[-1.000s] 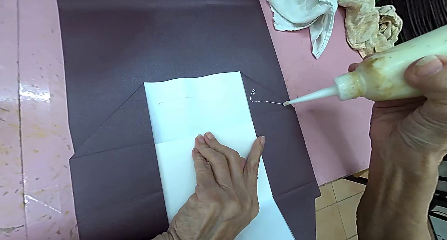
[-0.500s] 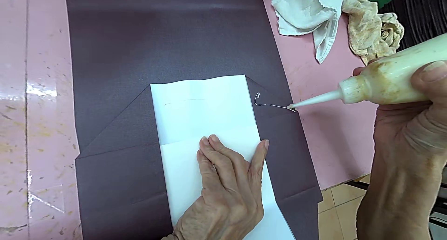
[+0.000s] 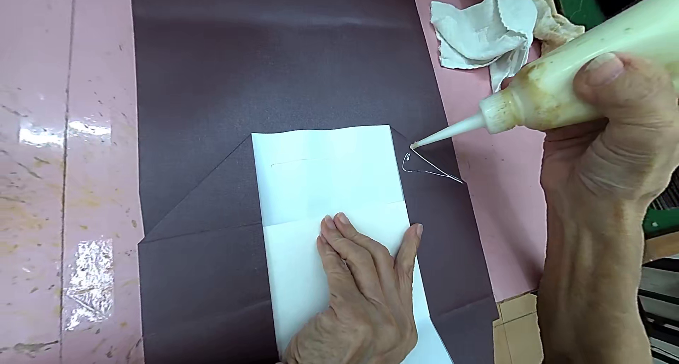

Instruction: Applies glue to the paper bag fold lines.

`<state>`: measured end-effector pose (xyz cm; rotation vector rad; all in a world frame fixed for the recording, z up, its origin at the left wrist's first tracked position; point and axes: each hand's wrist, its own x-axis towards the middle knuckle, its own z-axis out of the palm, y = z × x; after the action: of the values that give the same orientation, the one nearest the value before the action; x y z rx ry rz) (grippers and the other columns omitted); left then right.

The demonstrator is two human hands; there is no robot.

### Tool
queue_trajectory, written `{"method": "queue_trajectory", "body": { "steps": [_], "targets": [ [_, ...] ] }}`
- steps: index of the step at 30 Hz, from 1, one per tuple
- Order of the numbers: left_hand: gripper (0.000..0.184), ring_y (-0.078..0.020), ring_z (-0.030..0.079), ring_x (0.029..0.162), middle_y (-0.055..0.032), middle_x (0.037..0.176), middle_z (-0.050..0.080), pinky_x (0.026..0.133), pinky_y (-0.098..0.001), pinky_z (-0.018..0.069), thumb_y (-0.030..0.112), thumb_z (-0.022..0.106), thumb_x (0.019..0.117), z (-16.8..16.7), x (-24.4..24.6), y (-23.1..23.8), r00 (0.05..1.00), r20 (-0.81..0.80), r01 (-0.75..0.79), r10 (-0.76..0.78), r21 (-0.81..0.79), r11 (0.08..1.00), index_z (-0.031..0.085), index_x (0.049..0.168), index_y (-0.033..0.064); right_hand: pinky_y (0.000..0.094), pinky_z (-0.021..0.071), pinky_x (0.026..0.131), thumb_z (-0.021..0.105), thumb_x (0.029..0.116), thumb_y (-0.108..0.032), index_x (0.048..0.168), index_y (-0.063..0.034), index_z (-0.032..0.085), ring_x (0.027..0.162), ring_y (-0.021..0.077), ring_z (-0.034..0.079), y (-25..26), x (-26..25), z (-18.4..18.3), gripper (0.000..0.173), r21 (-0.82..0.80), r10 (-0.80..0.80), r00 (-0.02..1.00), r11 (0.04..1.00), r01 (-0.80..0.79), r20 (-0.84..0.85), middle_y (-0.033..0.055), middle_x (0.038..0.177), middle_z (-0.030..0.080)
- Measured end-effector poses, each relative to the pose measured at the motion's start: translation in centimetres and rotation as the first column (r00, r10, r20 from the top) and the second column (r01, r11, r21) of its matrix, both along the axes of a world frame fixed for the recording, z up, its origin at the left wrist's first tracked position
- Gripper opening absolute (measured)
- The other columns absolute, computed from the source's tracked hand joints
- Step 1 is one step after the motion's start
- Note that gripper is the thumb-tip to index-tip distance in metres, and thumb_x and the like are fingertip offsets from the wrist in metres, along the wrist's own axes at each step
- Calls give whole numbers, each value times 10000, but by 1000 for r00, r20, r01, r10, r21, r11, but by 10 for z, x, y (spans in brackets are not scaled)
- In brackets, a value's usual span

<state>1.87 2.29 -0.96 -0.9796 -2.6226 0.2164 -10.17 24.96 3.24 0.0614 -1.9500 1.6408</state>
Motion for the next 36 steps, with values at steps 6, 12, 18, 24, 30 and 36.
{"method": "queue_trajectory", "body": {
  "steps": [6, 12, 18, 24, 30, 36],
  "targets": [
    [531, -425, 676, 804, -258, 867, 680, 778, -483, 495, -66, 290, 1020, 0, 0, 0, 1000, 20, 0, 0, 23, 1000, 551, 1466, 54, 307, 670, 718, 774, 815, -62, 1046, -109, 537, 808, 134, 753, -16, -5, 4, 334, 23, 47, 999, 999, -47, 27, -25, 896, 727],
    [539, -431, 678, 817, -252, 860, 681, 788, -498, 498, -69, 280, 1015, -1, 1, 1, 1000, 19, -9, 9, 13, 1000, 543, 1471, 50, 364, 682, 697, 807, 782, -81, 1003, -105, 540, 767, 171, 759, -23, -25, 5, 348, 23, 60, 998, 998, -61, 10, -11, 841, 730],
    [537, -433, 675, 811, -253, 858, 681, 800, -507, 499, -71, 286, 1016, -1, 1, 1, 999, 34, -4, 3, 22, 1000, 542, 1472, 49, 348, 681, 650, 780, 804, -56, 984, -100, 540, 734, 168, 759, -35, -29, 4, 304, 11, 77, 997, 997, -77, 13, -5, 822, 731],
    [504, -451, 691, 834, -268, 875, 696, 794, -499, 510, -51, 320, 1019, -1, 2, 3, 999, 35, -32, 30, 60, 998, 584, 1436, 51, 368, 680, 662, 807, 778, -63, 1026, -89, 517, 759, 179, 756, -49, -33, 0, 383, -33, 89, 996, 996, -88, 25, 8, 851, 720],
    [507, -443, 694, 834, -263, 887, 702, 785, -497, 511, -53, 322, 1013, -1, 2, 1, 999, 46, -12, 9, 60, 998, 580, 1438, 47, 334, 678, 719, 772, 828, -48, 1066, -85, 513, 816, 165, 759, -68, -26, -1, 354, -46, 144, 986, 989, -140, 90, 11, 909, 724],
    [499, -446, 708, 859, -274, 930, 716, 802, -508, 514, -50, 339, 1004, 3, 2, 1, 997, 77, -1, -1, 27, 1000, 575, 1437, 27, 322, 673, 743, 740, 892, -74, 1110, -104, 491, 838, 153, 755, -85, -24, -1, 332, -76, 194, 966, 980, -184, 168, -6, 940, 711]
  ]
}}
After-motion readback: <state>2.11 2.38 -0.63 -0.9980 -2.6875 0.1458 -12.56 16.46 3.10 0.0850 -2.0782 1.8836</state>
